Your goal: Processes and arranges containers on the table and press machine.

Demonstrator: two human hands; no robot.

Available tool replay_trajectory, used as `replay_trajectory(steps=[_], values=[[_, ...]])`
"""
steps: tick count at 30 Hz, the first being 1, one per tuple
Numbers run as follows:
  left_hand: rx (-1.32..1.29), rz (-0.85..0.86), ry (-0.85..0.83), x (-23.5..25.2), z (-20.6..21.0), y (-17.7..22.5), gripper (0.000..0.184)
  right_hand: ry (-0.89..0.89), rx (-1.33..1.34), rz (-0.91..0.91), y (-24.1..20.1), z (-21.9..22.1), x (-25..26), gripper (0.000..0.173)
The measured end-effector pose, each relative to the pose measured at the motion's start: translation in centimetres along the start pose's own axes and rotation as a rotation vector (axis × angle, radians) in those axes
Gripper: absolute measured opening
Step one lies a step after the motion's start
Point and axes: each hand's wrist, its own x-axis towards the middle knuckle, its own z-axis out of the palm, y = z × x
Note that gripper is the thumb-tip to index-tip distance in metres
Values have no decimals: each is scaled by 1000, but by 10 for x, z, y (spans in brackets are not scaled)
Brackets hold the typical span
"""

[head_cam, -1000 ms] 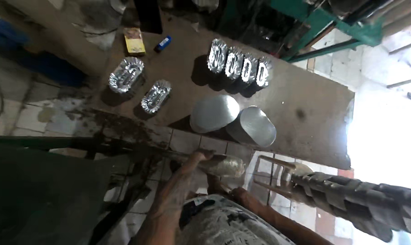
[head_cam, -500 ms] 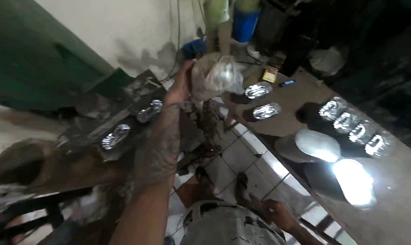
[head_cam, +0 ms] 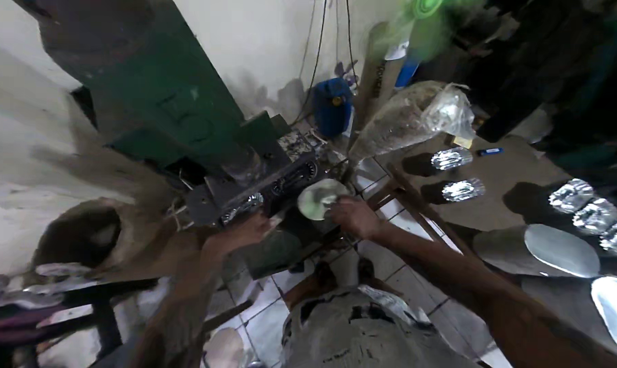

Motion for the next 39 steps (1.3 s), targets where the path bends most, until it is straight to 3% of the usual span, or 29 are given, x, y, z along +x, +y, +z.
replay_trajectory(steps=[2, 3, 5, 9, 11, 13, 15, 17, 18, 20, 22, 23, 25, 27, 28, 30, 31, 33, 36, 39], values=[[70, -35, -25, -19, -2, -9, 43, -185, -70, -248, 19, 14, 48, 23], [98, -24, -20, -31, -4, -2, 42, -249, -110, -288, 29, 23, 71, 24], [81, 89, 13, -67, 2, 23, 35, -408, -129, -202, 27, 38, 106, 28], [-235, 545, 136, -119, 41, 66, 16, -664, -32, -93, -72, 77, 166, 31], [-350, 635, 75, -125, 56, 86, 18, -709, -46, -112, -103, 89, 188, 30], [-455, 625, 17, -131, 68, 96, 25, -792, -39, -160, -95, 81, 191, 34], [-579, 536, -37, -137, 69, 107, 40, -1015, -97, -147, -84, 27, 186, 28], [-588, 501, -66, -137, 74, 114, 32, -1202, -94, -66, -63, -54, 189, 27], [-529, 503, -125, -134, 77, 118, 22, -1166, -11, -41, -36, -91, 188, 30], [-375, 473, -352, -120, 75, 130, 27, -813, 201, -68, 69, -139, 191, 33], [-318, 423, -604, -98, 76, 147, 30, -663, 262, 225, 137, -196, 193, 34], [-335, 431, -688, -85, 83, 156, 29, -568, 285, 369, 147, -218, 178, 36], [-372, 428, -825, -62, 100, 181, 26, -382, 196, 433, 123, -245, 114, 41], [-367, 432, -858, -43, 114, 214, 24, -427, 129, 576, 33, -270, 46, 42], [-346, 490, -809, -35, 118, 232, 23, -605, 178, 868, -21, -288, 18, 50], [-288, 623, -655, -11, 114, 270, 26, -446, 330, 746, -27, -254, -111, 59], [-269, 653, -534, 6, 106, 290, 26, -457, 386, 758, -21, -230, -172, 70], [-190, 562, -357, 51, 86, 339, 30, -504, 456, 978, -20, -185, -267, 85], [8, 487, -219, 141, 87, 398, 33, -443, 416, 1403, -28, -111, -365, 85], [230, 583, -165, 222, 91, 459, 35, -423, 337, 1544, -27, -54, -430, 91]])
